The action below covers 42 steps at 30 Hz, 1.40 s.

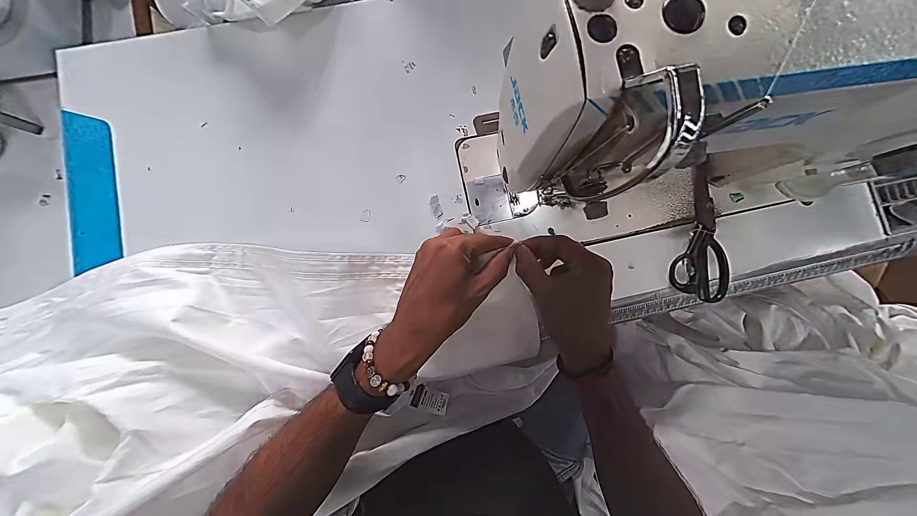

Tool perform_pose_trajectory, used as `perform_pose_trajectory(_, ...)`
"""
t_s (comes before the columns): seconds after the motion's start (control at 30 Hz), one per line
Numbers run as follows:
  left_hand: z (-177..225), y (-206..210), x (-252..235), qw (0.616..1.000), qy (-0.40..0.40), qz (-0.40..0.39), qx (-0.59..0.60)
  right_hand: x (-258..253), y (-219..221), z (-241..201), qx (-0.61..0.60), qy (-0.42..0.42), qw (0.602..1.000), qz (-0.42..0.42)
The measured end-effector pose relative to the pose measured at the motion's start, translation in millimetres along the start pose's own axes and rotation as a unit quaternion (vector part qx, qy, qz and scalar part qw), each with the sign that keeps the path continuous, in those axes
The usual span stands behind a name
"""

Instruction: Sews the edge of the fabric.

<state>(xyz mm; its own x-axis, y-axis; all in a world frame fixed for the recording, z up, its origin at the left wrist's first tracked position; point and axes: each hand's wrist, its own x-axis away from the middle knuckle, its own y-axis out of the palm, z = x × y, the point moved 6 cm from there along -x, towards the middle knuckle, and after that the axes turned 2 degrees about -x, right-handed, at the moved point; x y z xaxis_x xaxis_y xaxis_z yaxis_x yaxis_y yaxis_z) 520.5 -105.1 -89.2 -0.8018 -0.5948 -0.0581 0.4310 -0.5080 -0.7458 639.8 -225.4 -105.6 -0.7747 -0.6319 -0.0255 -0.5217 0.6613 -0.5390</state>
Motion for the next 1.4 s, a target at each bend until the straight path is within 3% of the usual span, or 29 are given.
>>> perform_pose_trajectory(0.13, -2, 1, -1, 1.0, -0.01, -0.004, -0.022, 11, 10, -11, 0.165, -0.149, 0.967, 0.121)
perform_pose_trajectory(0.33, -1, 0, -1, 0.998, 0.041, 0.041, -0.026, 18, 11, -28, 0.251, -0.226, 0.935, 0.109)
perform_pose_trajectory(0.47, -8, -1, -7, 0.999, -0.005, 0.029, 0.03, 19, 10, -29, 0.222, -0.219, 0.946, 0.088)
perform_pose_trajectory(0.67, -10, -2, -26, 0.993, -0.075, -0.034, 0.083, 4, 12, -5, 0.146, -0.073, 0.985, 0.058)
perform_pose_trajectory(0.83, -8, 4, -34, 0.999, 0.024, 0.015, -0.04, 3, 28, -6, 0.247, -0.157, 0.952, 0.09)
perform_pose_trajectory(1.07, -7, 14, -30, 0.958, 0.23, 0.074, -0.153, 17, 34, -10, 0.311, -0.207, 0.926, 0.062)
perform_pose_trajectory(1.23, -19, 15, -12, 0.948, 0.248, 0.025, -0.197, 19, 31, -8, 0.34, -0.192, 0.92, 0.031)
perform_pose_trajectory(1.4, -20, 17, -24, 0.94, 0.258, 0.039, -0.22, 4, 27, -8, 0.357, -0.188, 0.914, 0.029)
